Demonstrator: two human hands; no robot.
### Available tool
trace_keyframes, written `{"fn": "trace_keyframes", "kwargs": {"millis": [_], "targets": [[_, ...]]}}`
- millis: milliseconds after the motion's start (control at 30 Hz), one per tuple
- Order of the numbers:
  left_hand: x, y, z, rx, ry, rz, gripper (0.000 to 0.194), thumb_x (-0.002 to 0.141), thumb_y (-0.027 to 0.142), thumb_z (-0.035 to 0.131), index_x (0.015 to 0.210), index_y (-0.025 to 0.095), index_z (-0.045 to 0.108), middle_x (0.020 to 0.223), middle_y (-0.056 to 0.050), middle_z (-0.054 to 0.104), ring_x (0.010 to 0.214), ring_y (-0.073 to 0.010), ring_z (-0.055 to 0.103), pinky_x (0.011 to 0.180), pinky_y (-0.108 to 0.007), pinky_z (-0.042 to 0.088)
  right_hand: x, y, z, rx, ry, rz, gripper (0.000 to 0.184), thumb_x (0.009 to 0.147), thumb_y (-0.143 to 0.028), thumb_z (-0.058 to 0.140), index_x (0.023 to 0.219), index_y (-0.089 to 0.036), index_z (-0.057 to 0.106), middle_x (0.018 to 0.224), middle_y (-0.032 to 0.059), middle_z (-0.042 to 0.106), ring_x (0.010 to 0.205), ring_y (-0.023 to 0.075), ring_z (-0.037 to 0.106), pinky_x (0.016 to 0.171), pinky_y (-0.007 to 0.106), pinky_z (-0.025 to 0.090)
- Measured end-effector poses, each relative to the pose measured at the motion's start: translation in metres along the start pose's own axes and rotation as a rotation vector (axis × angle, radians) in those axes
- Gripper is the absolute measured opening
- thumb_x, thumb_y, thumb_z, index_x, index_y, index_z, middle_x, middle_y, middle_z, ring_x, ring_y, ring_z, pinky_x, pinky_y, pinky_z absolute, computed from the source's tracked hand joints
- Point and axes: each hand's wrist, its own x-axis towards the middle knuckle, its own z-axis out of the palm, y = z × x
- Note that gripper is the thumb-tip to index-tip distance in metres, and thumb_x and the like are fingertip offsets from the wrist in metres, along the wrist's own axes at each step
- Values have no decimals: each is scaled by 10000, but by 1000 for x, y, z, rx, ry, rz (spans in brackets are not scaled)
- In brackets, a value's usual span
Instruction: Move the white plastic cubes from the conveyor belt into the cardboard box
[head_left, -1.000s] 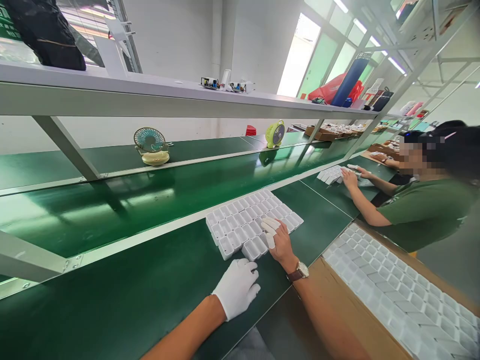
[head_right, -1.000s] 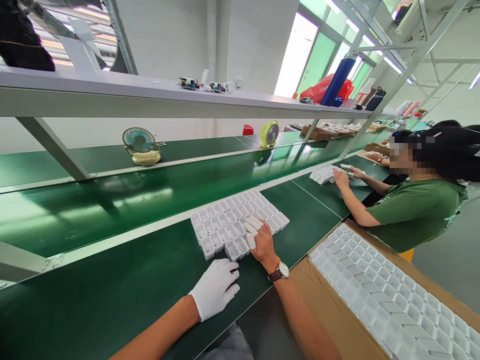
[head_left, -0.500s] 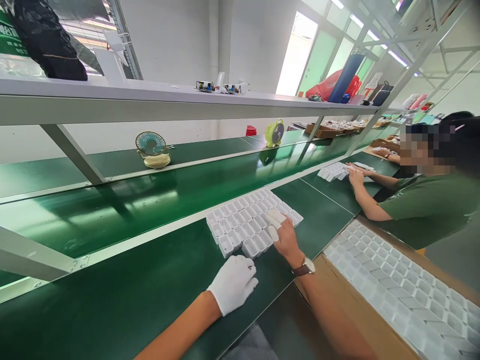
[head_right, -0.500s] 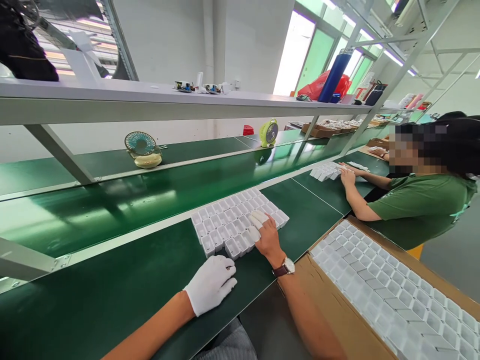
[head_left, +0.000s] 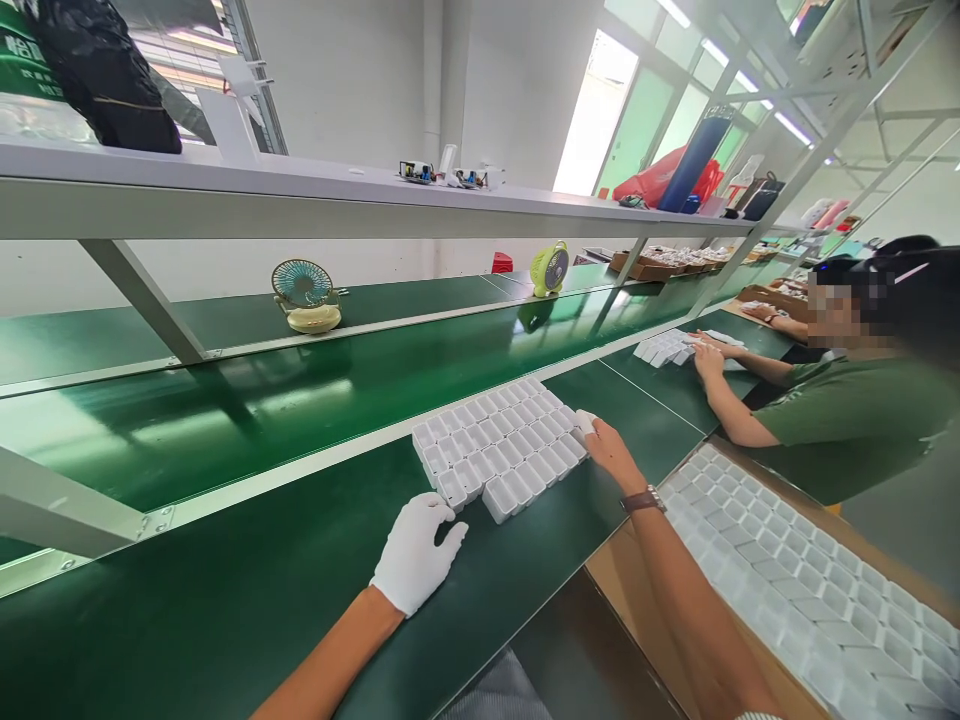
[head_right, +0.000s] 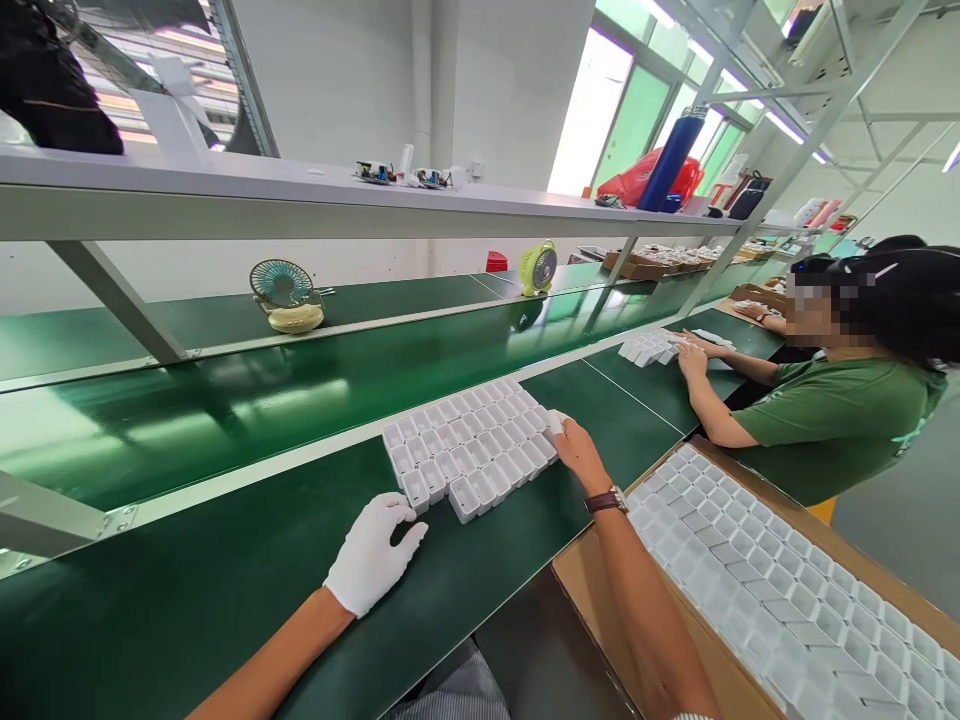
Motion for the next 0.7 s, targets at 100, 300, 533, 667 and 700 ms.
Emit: {"fn": "trace_keyframes", "kwargs": {"millis": [100,300,533,667,700], "targets": [[2,6,-3,13,-23,12,195,978,333,619,868,226,740,1077,-73,719,1135,-279,645,968,-444,523,-1,-1,1,-69,-5,3,330,1006,-433,572,797,-179,550,763,-23,545,670,115,484,688,279,446],[3,6,-5,17,-65,-4,219,983,361,610,914,233,774,1090,-79,718,1127,-286,638,953,-442,509,-5,-4,0,-131,3,-33,341,1011,-429,547,776,-185,516,750,-25,524,651,113,454,650,267,409],[2,7,-7,48,-89,-37,253,984,388,600,927,226,786,1091,-92,708,1112,-294,636,924,-437,507,-10,-9,-3,-161,31,-157,241,973,-349,475,807,-187,542,776,18,577,723,160,517,724,320,461],[2,2,-7,68,-94,-16,236,980,385,606,1001,231,784,1151,-89,710,1130,-292,638,962,-443,506,-32,-32,2,-163,171,-332,243,948,-311,443,953,-158,632,980,152,664,1017,291,573,992,516,454],[1,0,-7,75,-99,-4,243,982,394,604,1017,232,782,1159,-89,712,1139,-292,637,978,-446,503,-43,-41,5,-160,212,-374,265,966,-309,437,994,-150,648,1008,169,669,1058,311,578,1022,551,440]]}}
